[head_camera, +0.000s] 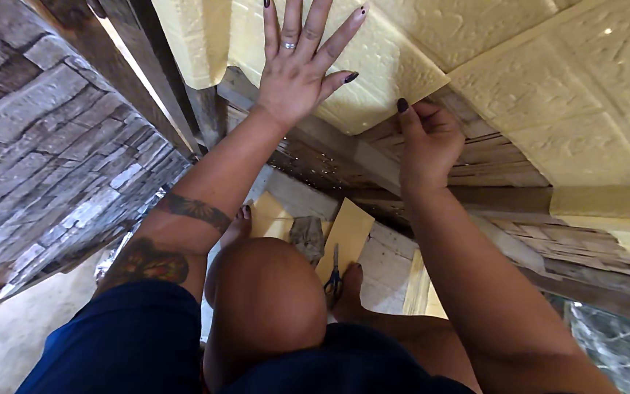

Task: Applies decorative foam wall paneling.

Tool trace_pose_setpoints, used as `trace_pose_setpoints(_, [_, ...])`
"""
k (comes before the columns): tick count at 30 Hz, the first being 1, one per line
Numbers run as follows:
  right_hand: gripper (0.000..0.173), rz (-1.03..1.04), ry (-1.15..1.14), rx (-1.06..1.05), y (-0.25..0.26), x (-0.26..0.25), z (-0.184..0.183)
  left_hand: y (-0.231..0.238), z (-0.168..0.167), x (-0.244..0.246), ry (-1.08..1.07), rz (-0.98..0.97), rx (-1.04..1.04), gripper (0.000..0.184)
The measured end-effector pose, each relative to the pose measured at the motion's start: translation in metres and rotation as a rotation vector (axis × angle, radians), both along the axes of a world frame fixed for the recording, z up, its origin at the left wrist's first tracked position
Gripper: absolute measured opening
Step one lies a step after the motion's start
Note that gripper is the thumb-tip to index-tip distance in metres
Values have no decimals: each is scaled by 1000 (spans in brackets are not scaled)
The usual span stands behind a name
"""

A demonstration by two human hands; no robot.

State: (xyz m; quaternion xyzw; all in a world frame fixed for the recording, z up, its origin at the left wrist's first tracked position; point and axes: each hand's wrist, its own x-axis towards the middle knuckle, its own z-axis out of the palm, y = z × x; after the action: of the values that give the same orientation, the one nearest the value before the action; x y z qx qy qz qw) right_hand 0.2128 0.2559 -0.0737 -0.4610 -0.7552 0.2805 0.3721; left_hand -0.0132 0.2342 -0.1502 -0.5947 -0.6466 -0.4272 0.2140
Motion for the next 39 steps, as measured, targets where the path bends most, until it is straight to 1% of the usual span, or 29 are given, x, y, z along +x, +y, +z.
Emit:
trace_pose_setpoints(7, [18, -3, 57, -12, 0, 0, -2, 0, 1, 1, 5, 13, 10, 60])
trace_pose_setpoints(12, [20, -18, 10, -12, -2, -1, 1, -2, 0, 2, 14, -5, 5, 61])
trace_pose_setpoints(21, [17, 28, 102, -3, -1, 1, -7, -1, -3, 12, 34, -57, 34, 57])
trace_pose_setpoints(29, [17, 29, 114, 0, -1, 0, -6, -2, -3, 18, 58, -101, -12, 53])
trace_pose_setpoints(34, [20, 41, 77, 40, -2, 3, -10, -2, -1, 23, 50, -111, -24, 54])
trace_pose_setpoints(39, [23, -5, 8, 29, -6, 5, -9, -2, -1, 27, 77, -107, -14, 57])
